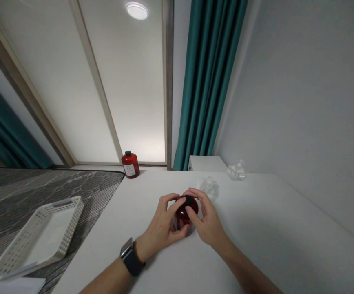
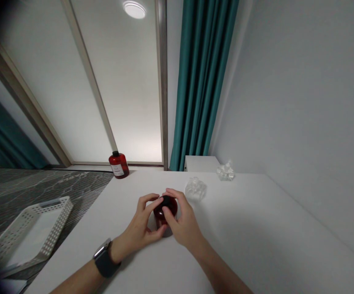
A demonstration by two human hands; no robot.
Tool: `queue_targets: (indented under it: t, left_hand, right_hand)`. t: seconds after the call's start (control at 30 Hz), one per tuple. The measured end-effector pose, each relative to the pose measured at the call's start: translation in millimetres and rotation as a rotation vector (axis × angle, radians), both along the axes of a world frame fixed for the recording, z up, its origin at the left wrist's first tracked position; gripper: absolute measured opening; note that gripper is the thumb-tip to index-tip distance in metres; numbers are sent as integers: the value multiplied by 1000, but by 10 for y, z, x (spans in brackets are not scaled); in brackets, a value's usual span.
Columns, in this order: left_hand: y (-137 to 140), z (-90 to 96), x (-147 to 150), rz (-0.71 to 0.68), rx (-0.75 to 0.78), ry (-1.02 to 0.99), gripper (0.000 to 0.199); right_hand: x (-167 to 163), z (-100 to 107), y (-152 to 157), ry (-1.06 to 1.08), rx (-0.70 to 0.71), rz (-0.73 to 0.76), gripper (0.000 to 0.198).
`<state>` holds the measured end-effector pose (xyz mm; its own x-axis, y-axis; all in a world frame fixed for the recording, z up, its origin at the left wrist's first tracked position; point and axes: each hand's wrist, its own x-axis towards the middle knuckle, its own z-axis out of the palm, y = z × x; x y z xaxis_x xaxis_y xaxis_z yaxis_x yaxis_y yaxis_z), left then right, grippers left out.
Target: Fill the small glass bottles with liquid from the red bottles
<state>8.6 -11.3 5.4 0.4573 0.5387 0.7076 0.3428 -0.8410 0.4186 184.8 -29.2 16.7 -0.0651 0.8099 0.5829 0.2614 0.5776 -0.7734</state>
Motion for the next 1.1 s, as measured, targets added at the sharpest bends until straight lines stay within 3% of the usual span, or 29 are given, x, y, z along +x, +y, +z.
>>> queue_targets:
  t: [0.23,0.43,0.63,1.1]
  left_hand:
    - [0,-9,-8,7,-29,7,88]
    - [-1,-13,-3,2,-23,5,86]
    - [4,-30,-4,8,-33,8,87]
    - [2,-15,-7,2,-26,2,82]
  right_hand:
    - [-2,61,-9,-66,90,-83,35]
    - [1,54,-12,-29,21,-19,38]
    - [5,66,-12,-51,64,-85,36]
    - [11,55,-6,-28,14,-16,39]
